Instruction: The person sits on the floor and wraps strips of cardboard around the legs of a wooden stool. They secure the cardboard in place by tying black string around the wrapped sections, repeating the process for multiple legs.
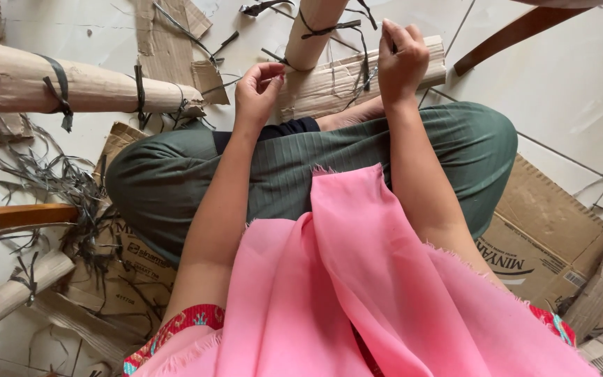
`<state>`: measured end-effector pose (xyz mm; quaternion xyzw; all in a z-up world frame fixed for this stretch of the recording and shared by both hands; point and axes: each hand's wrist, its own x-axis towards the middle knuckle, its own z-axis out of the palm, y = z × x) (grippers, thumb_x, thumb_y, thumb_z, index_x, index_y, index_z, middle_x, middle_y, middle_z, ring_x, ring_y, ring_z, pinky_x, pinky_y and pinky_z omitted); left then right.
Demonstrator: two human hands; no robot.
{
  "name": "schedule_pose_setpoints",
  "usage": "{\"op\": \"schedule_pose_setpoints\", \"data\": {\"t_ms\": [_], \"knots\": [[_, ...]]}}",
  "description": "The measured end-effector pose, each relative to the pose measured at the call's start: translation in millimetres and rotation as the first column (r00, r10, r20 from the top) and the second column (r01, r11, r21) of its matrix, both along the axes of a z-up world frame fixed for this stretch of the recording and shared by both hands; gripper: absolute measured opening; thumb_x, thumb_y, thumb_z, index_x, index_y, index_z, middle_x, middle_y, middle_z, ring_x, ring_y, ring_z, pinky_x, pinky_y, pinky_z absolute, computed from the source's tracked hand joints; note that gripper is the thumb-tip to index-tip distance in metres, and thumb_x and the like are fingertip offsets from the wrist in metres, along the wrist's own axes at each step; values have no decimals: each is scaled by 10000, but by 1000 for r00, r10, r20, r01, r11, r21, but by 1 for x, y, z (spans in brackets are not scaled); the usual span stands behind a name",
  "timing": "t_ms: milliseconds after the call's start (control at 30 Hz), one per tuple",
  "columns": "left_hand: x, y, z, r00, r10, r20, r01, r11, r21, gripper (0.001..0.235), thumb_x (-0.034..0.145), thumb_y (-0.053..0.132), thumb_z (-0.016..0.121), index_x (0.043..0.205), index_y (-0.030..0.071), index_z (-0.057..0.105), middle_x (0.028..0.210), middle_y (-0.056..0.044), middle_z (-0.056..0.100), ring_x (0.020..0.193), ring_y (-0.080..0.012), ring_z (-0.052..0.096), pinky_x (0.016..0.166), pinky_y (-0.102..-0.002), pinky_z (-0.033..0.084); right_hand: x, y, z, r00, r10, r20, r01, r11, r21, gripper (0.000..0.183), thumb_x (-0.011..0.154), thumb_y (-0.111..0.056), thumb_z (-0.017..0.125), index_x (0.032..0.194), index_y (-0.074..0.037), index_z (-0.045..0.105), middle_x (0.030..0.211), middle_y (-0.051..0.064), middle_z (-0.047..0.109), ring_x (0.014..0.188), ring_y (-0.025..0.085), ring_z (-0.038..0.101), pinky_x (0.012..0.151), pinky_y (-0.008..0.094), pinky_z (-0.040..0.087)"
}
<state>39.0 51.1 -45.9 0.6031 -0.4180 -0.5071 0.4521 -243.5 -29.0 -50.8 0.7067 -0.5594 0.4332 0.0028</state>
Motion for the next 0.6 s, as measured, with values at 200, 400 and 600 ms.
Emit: {"op": "schedule_pose_setpoints", "data": {"t_ms": [200, 400, 600], "knots": [[2, -6, -20, 999, -36, -33, 35, 999, -21, 541, 956, 267, 741, 1406, 143, 467, 1434, -149, 599, 1307, -276, 625, 1068, -376, 540, 27, -3, 4, 997, 82, 3, -82, 997, -15, 376, 1058, -158, 679, 714, -31, 596, 680, 42, 506, 485, 164, 407, 437, 337, 329], [-1, -29, -9, 994, -62, -92, 51, 993, -110, 655, 1041, 232, 673, 1572, 206, 290, 1620, -277, 364, 1499, -452, 388, 1220, -530, 372, 43, -9, -9, 991, 133, -4, -133, 991, -2, 205, 951, -11, 696, 1107, -114, 780, 752, 33, 527, 560, 216, 486, 508, 353, 408], [-2, -71, -29, 994, -93, -57, 81, 978, -193, 438, 1076, 86, 601, 1483, 217, 506, 1614, -101, 426, 1469, -527, 391, 1243, -521, 368, 52, -15, -13, 989, 142, -32, -143, 989, -44, 244, 928, -20, 685, 1048, -197, 803, 712, -14, 570, 643, 198, 552, 522, 345, 460]]}}
